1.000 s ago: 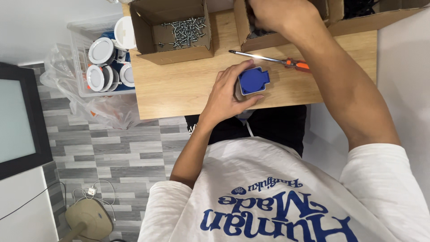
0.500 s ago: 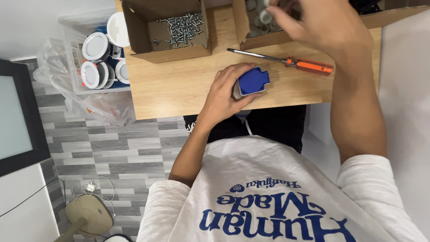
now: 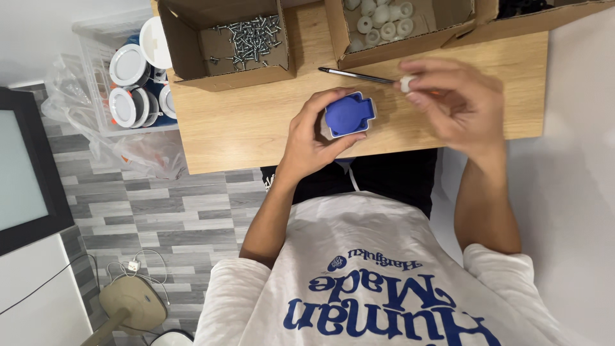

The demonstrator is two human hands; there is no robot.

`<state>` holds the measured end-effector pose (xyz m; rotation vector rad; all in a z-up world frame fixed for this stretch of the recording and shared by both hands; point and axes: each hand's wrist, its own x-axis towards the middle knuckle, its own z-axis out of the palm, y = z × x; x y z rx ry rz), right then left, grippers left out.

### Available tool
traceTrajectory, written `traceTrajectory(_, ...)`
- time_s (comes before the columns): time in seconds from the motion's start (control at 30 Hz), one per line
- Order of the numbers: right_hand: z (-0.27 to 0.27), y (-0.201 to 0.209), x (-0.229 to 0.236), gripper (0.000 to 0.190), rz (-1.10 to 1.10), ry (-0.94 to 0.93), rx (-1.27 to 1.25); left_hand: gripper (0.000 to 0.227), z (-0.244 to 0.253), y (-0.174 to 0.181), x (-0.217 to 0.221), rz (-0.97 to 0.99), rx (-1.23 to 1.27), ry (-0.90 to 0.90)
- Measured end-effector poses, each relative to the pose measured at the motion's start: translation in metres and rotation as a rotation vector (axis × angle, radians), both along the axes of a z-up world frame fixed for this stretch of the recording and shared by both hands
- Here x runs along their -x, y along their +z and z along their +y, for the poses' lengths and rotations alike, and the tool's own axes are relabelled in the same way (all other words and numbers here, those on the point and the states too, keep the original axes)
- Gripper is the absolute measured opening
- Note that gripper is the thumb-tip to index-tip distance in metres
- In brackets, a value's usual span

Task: The person assembles a small electrical component by inserting a black plastic piece into a blue housing, then securing it with four screws using an orange screwdriver. The person handles the component and screwdriver throughout the task.

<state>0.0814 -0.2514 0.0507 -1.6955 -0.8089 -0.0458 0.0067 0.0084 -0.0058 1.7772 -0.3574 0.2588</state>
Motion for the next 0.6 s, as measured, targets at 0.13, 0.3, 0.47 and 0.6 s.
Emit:
traceTrajectory(0.13,0.004,-0.034,0.014,0.018,0.170,-0.052,-0.125,0.070,-0.007,-0.005,-0.007,-0.091,0.170,0.037)
traceTrajectory(0.3,0.000,-0.056,0.019,0.026,-0.011,-0.154,-0.038,0.069,-0.006,-0.005,-0.007,-0.108,0.199,0.022)
traceTrajectory(0.47,0.010,-0.050,0.027,0.019,0.016,-0.146,-0.062,0.068,-0.005,-0.002,-0.008,-0.139,0.190,0.003)
traceTrajectory(0.6,0.015,-0.044,0.030,0.013,0.024,-0.136,-0.045,0.068,-0.005,-0.003,-0.008,-0.151,0.195,0.004)
